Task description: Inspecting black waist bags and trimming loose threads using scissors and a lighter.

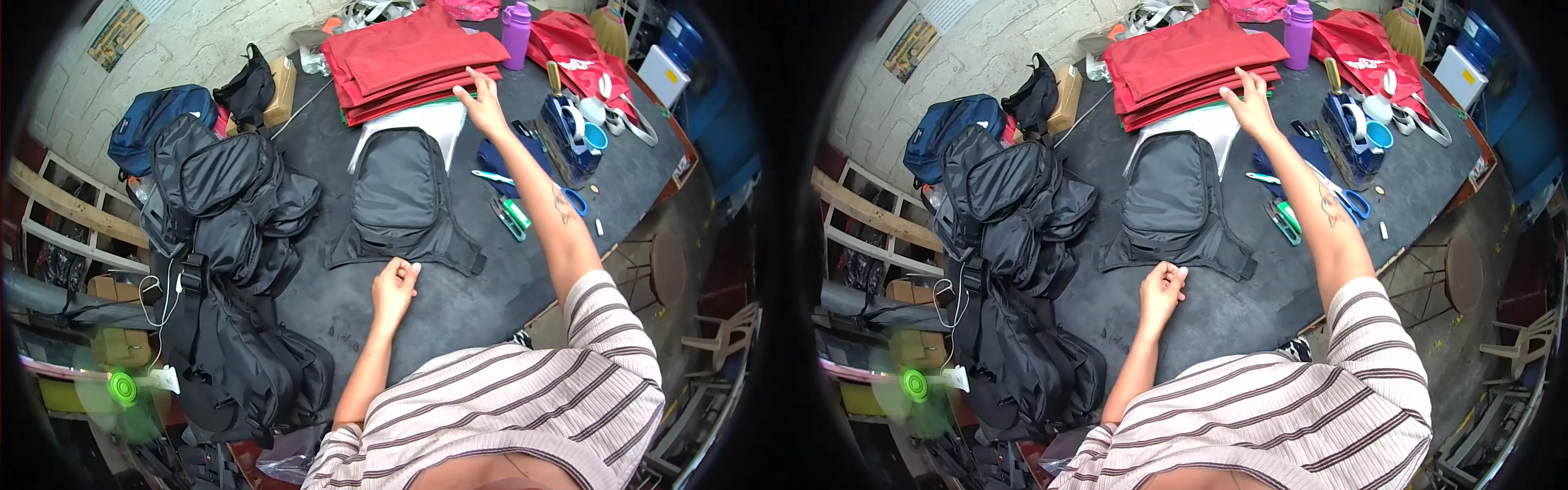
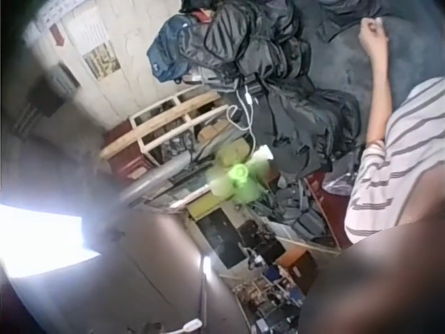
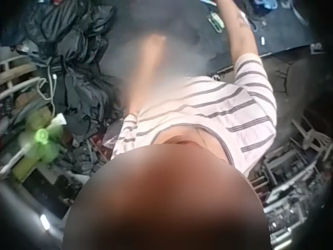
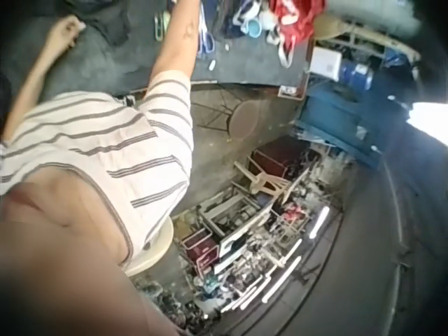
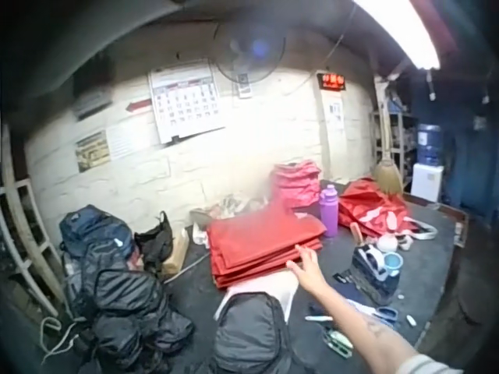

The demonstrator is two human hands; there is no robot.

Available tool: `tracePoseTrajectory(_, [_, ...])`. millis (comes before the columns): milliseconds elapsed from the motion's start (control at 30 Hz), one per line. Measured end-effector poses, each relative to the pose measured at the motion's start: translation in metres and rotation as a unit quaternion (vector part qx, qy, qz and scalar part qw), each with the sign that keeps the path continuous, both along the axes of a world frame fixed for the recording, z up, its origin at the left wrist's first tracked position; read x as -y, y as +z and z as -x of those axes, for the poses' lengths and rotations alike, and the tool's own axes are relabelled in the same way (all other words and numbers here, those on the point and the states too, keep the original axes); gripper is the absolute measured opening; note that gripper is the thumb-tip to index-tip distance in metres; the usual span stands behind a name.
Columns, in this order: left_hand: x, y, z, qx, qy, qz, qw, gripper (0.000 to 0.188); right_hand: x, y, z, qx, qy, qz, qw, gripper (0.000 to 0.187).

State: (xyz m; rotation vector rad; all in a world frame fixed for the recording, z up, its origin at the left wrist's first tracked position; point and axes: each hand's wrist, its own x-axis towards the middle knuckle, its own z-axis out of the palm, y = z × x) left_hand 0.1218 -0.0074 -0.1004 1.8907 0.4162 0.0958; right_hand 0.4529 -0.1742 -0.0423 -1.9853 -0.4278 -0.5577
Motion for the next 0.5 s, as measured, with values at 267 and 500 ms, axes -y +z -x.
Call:
tracePoseTrajectory(267, [-0.001, -0.029, -0.001, 0.164, 0.09, -0.052, 0.981, 0.014, -0.082, 0.007, -0.074, -0.258, 0.037, -0.149, 0.954, 0.078])
tracePoseTrajectory(500, [-0.004, -0.034, -0.002, 0.166, 0.098, -0.029, 0.981, 0.015, -0.176, 0.031, -0.043, -0.351, -0.136, 0.02, 0.926, 0.084])
